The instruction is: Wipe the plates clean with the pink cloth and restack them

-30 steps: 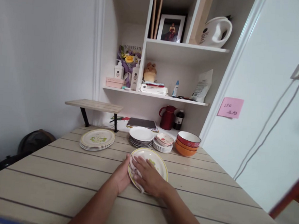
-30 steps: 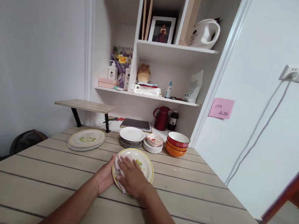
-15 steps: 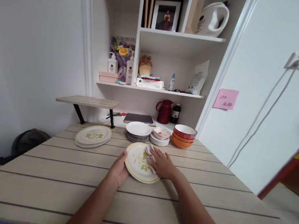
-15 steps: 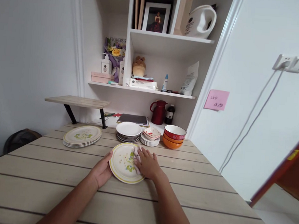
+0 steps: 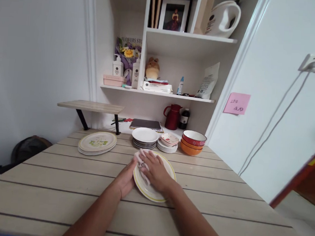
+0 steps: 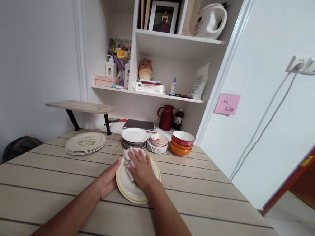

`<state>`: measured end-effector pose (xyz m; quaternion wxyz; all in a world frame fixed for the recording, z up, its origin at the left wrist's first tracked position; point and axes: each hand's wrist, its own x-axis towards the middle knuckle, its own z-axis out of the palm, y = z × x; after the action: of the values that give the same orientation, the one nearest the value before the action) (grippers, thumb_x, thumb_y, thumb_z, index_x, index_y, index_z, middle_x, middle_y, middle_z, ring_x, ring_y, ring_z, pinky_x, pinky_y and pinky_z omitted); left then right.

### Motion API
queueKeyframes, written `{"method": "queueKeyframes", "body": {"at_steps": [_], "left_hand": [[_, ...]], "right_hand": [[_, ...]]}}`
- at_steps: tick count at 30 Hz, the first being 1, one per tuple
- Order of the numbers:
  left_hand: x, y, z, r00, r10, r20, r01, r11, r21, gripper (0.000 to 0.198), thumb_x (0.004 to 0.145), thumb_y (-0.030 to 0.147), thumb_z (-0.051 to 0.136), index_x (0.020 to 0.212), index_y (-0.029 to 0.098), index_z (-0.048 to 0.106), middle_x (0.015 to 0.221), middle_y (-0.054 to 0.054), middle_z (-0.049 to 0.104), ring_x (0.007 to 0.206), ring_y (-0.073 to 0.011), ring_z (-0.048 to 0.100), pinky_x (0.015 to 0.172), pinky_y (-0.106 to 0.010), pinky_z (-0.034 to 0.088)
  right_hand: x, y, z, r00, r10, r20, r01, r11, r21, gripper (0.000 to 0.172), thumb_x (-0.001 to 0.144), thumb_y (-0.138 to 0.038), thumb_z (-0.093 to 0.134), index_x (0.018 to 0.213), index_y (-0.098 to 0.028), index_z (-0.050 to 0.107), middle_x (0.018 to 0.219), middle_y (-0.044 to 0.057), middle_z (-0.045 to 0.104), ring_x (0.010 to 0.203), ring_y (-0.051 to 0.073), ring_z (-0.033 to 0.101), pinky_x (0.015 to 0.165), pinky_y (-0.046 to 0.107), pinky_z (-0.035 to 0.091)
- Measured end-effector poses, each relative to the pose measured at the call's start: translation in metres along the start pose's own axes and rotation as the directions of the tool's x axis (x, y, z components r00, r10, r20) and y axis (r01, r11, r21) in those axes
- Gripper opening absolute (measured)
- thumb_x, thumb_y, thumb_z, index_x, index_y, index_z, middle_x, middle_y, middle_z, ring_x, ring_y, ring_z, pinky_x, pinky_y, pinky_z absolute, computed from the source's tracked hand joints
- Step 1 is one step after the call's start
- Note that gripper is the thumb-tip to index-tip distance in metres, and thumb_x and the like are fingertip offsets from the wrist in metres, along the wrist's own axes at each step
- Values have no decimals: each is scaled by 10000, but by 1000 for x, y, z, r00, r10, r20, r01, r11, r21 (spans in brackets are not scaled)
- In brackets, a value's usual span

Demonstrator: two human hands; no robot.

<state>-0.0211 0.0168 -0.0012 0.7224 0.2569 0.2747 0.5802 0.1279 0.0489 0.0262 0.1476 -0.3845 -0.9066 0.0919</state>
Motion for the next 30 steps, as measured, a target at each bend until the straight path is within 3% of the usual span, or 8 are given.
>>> {"method": "queueKeyframes", "body": {"at_steps": [5, 10, 15, 20, 24, 27, 30], "left_hand": [[0, -2, 1, 998, 56, -8, -55, 997, 53, 481, 821, 319, 661, 1262, 145, 580, 1195, -157, 677, 1113, -284, 627, 988, -403, 463], [7, 0, -6, 975, 135, -174, -145, 988, -45, 453, 847, 268, 618, 1274, 128, 555, 1185, -163, 681, 1092, -281, 641, 974, -412, 486], [12, 1, -10, 949, 151, -277, -191, 974, -123, 430, 884, 225, 553, 1301, 130, 521, 1181, -163, 682, 1062, -259, 658, 966, -402, 495], [11, -1, -11, 951, 177, -254, -219, 964, -148, 451, 884, 248, 555, 1311, 108, 514, 1122, -167, 705, 1014, -259, 676, 962, -407, 490], [5, 2, -10, 991, 26, -128, -40, 993, -112, 487, 906, 414, 507, 1267, 94, 567, 1105, -177, 707, 1030, -276, 667, 958, -419, 485], [1, 4, -7, 996, -54, -70, 52, 998, -26, 545, 894, 502, 489, 1267, 113, 571, 1116, -175, 704, 1068, -283, 650, 946, -427, 486], [0, 2, -3, 999, -32, -18, 32, 999, 8, 521, 886, 488, 516, 1293, 165, 554, 1161, -144, 693, 1100, -268, 635, 960, -421, 475]], "right_hand": [[5, 35, -2, 948, 313, -53, -316, 947, -60, 572, 969, -501, 257, 1510, -331, 182, 1597, 10, 159, 1457, 278, 125, 1125, 575, 130], [-6, 53, 6, 929, 369, 3, -368, 926, -90, 613, 954, -530, 287, 1510, -284, 208, 1588, 56, 192, 1446, 271, 169, 1123, 539, 167], [-10, 49, 14, 956, 294, -3, -292, 949, -119, 625, 952, -474, 327, 1502, -185, 259, 1572, 115, 228, 1445, 283, 183, 1133, 489, 210], [-21, 19, 20, 999, -20, 39, 24, 993, -113, 658, 944, -430, 387, 1511, -140, 225, 1570, 145, 212, 1452, 297, 152, 1157, 484, 205], [-21, -11, 19, 980, -193, 38, 195, 978, -70, 655, 949, -497, 366, 1517, -206, 217, 1591, 102, 155, 1461, 309, 87, 1166, 495, 177], [-12, -18, 13, 979, -199, 39, 201, 978, -51, 631, 958, -541, 299, 1516, -262, 208, 1597, 69, 139, 1464, 301, 74, 1163, 532, 130], [-1, -6, 7, 996, -87, 19, 88, 994, -61, 617, 960, -555, 254, 1519, -307, 164, 1600, 38, 133, 1466, 280, 81, 1151, 561, 105]]}}
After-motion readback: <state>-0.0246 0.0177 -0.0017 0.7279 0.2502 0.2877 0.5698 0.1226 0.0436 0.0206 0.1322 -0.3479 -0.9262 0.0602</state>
